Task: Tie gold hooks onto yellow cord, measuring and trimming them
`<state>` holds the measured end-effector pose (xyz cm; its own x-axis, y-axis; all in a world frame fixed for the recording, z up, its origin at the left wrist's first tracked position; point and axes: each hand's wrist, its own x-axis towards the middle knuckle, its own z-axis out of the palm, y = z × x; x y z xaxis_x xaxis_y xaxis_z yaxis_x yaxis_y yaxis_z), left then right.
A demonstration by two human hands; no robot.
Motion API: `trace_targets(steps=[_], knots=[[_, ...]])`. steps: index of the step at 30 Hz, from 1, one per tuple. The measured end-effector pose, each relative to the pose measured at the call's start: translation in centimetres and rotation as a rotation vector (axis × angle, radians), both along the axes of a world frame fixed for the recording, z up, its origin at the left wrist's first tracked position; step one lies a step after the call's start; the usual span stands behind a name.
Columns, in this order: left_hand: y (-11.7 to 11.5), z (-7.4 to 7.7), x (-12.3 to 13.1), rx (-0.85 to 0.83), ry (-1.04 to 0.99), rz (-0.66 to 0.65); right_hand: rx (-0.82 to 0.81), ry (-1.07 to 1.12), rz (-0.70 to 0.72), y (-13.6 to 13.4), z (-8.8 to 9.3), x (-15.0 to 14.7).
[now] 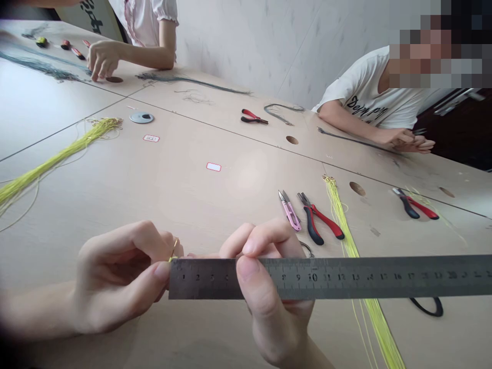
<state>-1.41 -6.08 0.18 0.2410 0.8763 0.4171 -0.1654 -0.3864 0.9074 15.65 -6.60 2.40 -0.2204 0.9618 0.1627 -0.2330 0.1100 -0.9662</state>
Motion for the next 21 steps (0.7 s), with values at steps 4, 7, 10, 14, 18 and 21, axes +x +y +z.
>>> trace_targets(steps=[4, 7, 10, 14, 18, 21], knots=[[-0.03, 0.03, 0.01, -0.002, 0.005, 0.007, 0.002, -0.006, -0.006, 0.00, 0.01, -0.02], [0.00, 0.05, 0.01, -0.005, 0.009, 0.004, 0.004, -0.015, -0.009, -0.01, -0.02, -0.01], [0.04, 0.01, -0.01, 0.000, 0.008, -0.002, 0.007, -0.013, 0.002, 0.05, -0.04, 0.03], [0.01, -0.05, -0.04, 0.004, 0.013, 0.002, 0.007, 0.003, 0.008, 0.16, -0.08, -0.01], [-0.04, -0.03, -0.03, -0.007, 0.015, -0.002, 0.006, 0.009, 0.006, 0.11, -0.07, -0.11], [0.00, 0.00, 0.03, -0.010, 0.032, 0.009, -0.001, 0.009, 0.009, 0.02, -0.07, 0.02]])
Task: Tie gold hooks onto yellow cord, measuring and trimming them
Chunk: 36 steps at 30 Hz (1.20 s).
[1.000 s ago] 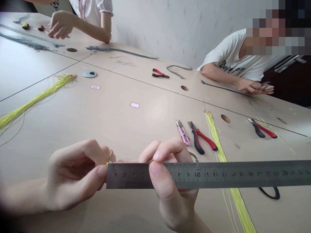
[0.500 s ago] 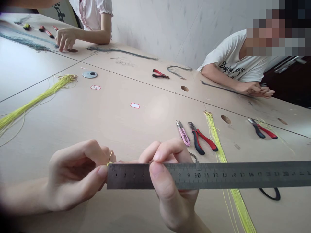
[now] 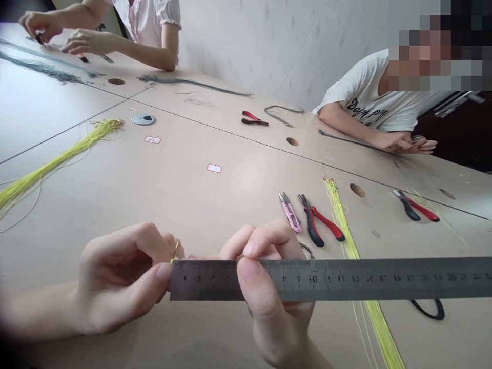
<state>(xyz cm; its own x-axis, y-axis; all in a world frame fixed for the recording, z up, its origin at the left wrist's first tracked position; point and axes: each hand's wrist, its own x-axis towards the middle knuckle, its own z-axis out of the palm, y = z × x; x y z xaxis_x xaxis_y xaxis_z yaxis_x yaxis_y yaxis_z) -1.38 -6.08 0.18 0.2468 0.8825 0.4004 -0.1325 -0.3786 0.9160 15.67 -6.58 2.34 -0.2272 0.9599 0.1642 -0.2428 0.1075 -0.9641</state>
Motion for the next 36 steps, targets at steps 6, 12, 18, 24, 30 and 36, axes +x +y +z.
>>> trace_targets(steps=[6, 12, 18, 24, 30, 36], knots=[[0.3, 0.0, 0.1, -0.007, -0.028, 0.034, -0.115, 0.048, -0.019, 1.0, -0.4, 0.6], [0.6, -0.2, 0.0, -0.010, -0.024, -0.008, -0.514, -0.377, 0.067, 3.1, -1.0, -0.3], [2.7, -0.9, -0.3, -0.169, 0.193, 0.058, -0.356, -0.817, 0.113, 4.0, -2.4, -0.6], [3.6, -1.2, -0.3, -0.267, 0.291, 0.060, -0.282, -1.087, -0.008, 3.7, -2.8, -0.8], [3.4, -2.2, -0.2, -0.180, 0.439, 0.090, -0.033, -0.875, -0.163, 3.3, -1.5, -1.0], [3.8, -3.1, -0.4, -0.033, 0.600, 0.092, -0.114, -0.533, -0.066, 3.2, -2.5, -1.5]])
